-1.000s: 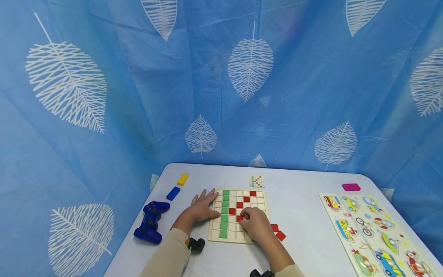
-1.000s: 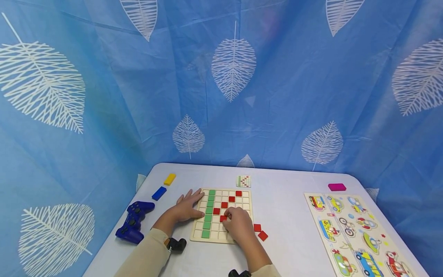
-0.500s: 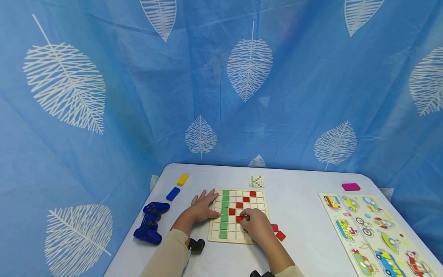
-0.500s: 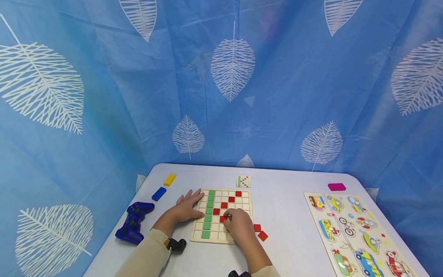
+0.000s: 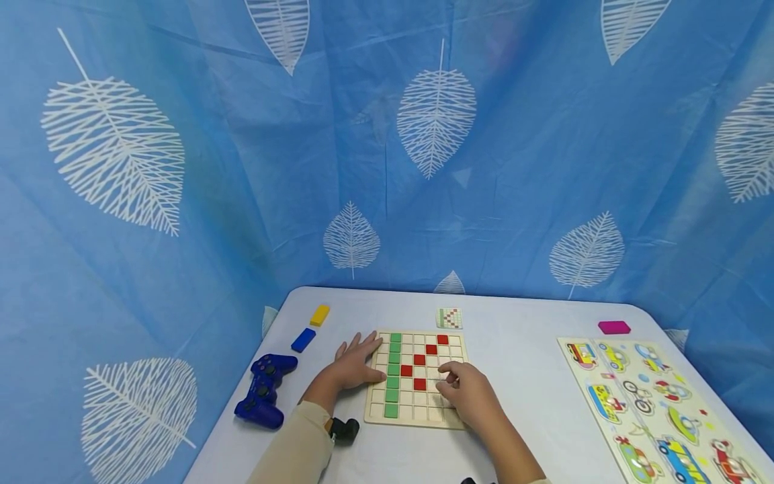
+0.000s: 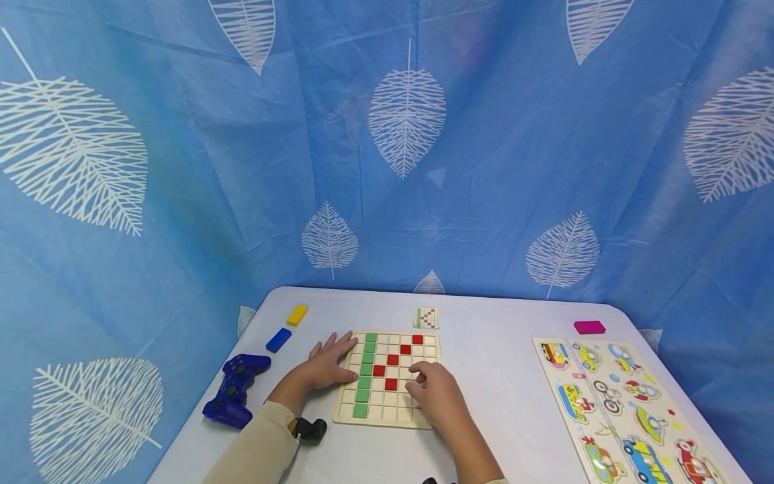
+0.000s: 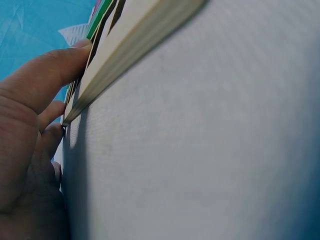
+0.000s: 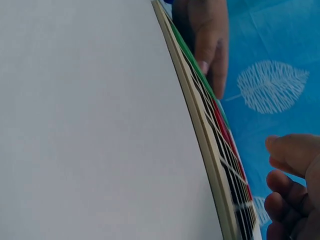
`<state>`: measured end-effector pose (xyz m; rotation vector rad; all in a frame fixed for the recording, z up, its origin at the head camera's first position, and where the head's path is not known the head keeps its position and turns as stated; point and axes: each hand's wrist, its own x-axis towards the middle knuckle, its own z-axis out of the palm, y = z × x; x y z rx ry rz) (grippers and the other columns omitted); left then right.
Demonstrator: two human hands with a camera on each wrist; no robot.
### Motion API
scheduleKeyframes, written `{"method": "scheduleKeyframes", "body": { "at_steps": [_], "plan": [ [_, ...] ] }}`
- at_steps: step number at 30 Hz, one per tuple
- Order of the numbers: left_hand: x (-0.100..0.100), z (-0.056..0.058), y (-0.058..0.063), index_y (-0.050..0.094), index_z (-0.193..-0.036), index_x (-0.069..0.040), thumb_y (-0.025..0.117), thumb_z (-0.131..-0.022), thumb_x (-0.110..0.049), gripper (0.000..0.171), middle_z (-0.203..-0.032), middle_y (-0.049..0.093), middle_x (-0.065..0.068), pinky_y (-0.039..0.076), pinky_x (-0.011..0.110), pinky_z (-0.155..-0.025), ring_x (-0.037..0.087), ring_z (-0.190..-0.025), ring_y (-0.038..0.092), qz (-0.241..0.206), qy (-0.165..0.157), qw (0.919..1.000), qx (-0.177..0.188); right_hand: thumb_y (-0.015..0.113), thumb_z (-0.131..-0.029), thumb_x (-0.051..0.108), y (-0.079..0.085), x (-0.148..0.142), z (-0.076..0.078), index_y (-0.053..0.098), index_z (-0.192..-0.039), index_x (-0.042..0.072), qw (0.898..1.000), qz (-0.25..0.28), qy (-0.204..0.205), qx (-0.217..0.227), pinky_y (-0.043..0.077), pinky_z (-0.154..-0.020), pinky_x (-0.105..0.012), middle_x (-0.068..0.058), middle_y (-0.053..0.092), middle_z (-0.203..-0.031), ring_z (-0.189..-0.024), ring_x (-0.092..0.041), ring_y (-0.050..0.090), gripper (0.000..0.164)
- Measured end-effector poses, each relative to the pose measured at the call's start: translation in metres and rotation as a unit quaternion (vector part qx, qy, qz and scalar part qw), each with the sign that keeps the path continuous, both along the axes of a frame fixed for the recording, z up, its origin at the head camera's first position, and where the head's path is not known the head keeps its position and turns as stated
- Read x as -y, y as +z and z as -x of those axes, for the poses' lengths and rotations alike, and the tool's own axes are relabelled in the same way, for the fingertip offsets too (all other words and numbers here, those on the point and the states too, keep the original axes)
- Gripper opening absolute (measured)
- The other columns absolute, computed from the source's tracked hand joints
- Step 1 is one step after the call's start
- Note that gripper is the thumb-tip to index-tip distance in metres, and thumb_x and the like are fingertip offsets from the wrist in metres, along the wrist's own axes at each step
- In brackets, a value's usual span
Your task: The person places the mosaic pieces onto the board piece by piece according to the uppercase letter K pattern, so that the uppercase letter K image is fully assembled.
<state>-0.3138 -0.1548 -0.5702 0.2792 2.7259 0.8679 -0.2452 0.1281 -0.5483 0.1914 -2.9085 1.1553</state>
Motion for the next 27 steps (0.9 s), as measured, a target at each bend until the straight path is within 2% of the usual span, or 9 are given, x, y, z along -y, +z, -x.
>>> {"method": "scheduleKeyframes", "body": {
  "at_steps": [8,14,20,27],
  "plan": [
    [0.000,-0.002,0.002,0.041,-0.163,-0.023,0.083,-0.086,-0.045,0.091,-0.175,0.022,-0.001,0.000,0.060,-0.131,0.034,-0.164,0.004,-0.001,-0.001,1.0000,0.000,0.080,-0.092,0.023,0.001,-0.046,0.005,0.075,-0.117,0.010,0.999,-0.032,-0.028,0.019,0.050,-0.070,-0.032,0.002,0.064,-0.097,-0.087,-0.014,0.058,0.029],
    [0.000,-0.002,0.005,0.040,-0.163,-0.023,0.083,-0.087,-0.045,0.091,-0.175,0.022,-0.001,0.000,0.060,-0.131,0.034,-0.164,0.003,0.002,-0.004,1.0000,0.004,0.083,-0.090,0.028,-0.002,-0.077,0.012,0.074,-0.116,0.013,0.995,-0.054,-0.029,0.079,0.054,-0.081,-0.040,-0.002,0.066,-0.104,-0.092,-0.018,0.058,0.031],
    [0.001,-0.001,0.005,0.040,-0.163,-0.023,0.083,-0.087,-0.045,0.091,-0.175,0.022,-0.001,0.000,0.060,-0.131,0.033,-0.164,0.003,0.002,-0.002,1.0000,0.005,0.088,-0.084,0.036,-0.010,-0.086,0.009,0.074,-0.112,0.017,0.992,-0.056,0.007,0.111,0.052,-0.096,-0.050,-0.001,0.065,-0.111,-0.101,-0.019,0.058,0.037],
    [0.000,0.000,0.003,0.039,-0.163,-0.024,0.083,-0.086,-0.046,0.092,-0.175,0.022,-0.001,0.000,0.061,-0.130,0.034,-0.164,0.003,0.000,-0.001,1.0000,0.001,0.091,-0.080,0.030,-0.013,-0.085,0.006,0.075,-0.105,0.024,0.993,-0.060,0.010,0.101,0.051,-0.093,-0.047,-0.001,0.062,-0.114,-0.101,-0.020,0.055,0.031]
  ]
}}
